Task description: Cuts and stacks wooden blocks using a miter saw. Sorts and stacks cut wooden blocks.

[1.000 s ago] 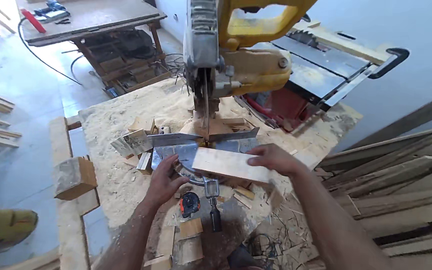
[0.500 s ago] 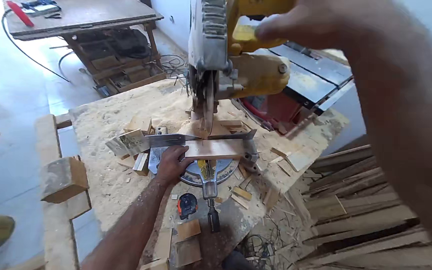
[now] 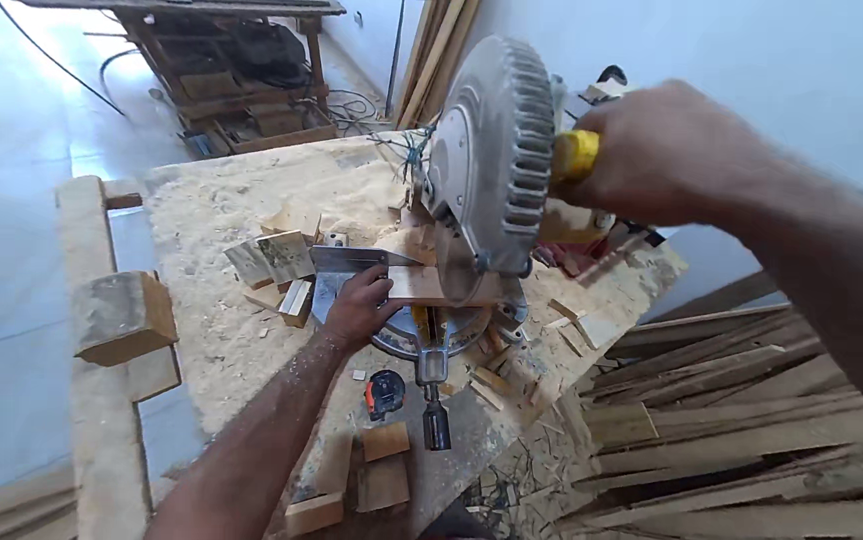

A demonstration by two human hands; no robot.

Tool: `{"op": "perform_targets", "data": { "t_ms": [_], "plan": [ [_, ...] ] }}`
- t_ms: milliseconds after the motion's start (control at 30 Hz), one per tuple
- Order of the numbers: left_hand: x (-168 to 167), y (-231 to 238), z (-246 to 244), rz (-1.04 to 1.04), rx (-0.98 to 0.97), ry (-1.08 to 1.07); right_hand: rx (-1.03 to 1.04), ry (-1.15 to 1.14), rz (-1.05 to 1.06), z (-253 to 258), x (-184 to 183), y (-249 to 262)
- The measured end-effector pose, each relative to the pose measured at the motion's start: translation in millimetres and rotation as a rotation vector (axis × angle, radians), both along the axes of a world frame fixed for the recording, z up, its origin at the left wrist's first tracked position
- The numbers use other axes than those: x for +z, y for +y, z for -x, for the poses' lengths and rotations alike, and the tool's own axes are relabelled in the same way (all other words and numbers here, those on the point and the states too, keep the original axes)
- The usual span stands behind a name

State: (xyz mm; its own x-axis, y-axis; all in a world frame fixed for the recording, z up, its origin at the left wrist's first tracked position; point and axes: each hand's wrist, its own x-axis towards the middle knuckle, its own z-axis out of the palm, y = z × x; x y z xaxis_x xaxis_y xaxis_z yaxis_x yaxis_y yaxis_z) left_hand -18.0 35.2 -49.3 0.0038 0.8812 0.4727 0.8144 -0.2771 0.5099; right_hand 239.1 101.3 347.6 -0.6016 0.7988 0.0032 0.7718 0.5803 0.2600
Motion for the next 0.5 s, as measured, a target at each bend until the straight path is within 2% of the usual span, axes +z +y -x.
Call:
{"op": "perform_targets", "data": {
  "t_ms": [233, 500],
  "plan": [
    [4.4, -3.0, -3.5, 0.130, 0.005, 0.016, -0.095, 0.034, -0.073, -18.1, -51.7, -40.3],
    [3.3, -0.4, -0.8, 0.122, -0.021, -0.011, -0.094, 0.082, -0.139, -22.3, -71.1, -49.6]
  ]
}}
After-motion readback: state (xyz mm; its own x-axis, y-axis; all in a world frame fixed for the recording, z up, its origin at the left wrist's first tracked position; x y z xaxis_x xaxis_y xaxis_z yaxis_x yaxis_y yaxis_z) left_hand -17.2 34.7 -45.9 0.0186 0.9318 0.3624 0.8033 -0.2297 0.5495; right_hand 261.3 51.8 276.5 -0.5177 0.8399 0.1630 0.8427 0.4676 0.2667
